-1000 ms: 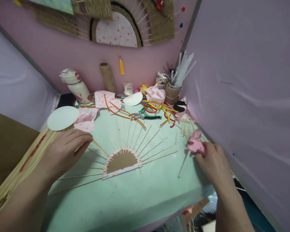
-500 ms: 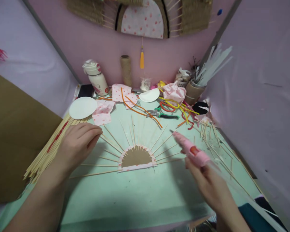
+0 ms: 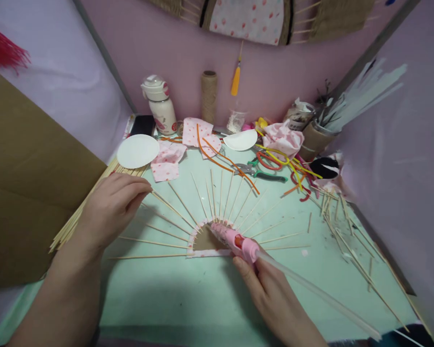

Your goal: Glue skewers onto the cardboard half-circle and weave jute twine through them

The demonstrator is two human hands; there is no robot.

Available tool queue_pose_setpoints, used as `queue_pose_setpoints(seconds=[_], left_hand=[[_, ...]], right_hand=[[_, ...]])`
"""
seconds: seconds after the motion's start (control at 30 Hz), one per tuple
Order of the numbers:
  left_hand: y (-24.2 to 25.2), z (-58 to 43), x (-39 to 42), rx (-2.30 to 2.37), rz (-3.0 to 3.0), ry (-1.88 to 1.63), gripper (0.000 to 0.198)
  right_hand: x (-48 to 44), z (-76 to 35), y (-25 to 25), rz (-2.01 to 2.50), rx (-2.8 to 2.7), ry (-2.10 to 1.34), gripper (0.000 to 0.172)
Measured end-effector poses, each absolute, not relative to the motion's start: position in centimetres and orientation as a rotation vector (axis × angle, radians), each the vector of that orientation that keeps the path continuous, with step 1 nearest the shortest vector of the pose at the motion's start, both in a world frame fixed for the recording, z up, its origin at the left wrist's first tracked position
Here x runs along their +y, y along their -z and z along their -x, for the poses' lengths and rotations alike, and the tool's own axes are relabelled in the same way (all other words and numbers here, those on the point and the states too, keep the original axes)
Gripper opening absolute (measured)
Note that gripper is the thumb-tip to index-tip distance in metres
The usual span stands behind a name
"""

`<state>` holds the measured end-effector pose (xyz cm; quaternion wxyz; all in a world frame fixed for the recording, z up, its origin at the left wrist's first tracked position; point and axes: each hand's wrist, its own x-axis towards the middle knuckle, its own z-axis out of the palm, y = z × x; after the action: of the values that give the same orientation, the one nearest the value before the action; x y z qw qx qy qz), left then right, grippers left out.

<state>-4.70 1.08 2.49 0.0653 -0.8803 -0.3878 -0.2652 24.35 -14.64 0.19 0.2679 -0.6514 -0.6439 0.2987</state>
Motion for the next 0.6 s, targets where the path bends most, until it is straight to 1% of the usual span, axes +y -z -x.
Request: queue_pose_setpoints(seconds=[0.27,0.6], left_hand=[[-2.4,5.0,1.1,-1.214,2.656,0.784,0.018],[-2.2,4.9,1.2,-1.213,2.683,0.775,0.018]], right_hand=[[-14.0,-23.5,0.6,1.728,-1.815,-0.831,0.044],[-13.8,-23.3,1.2,1.776,-1.766,-0.831,0.038]])
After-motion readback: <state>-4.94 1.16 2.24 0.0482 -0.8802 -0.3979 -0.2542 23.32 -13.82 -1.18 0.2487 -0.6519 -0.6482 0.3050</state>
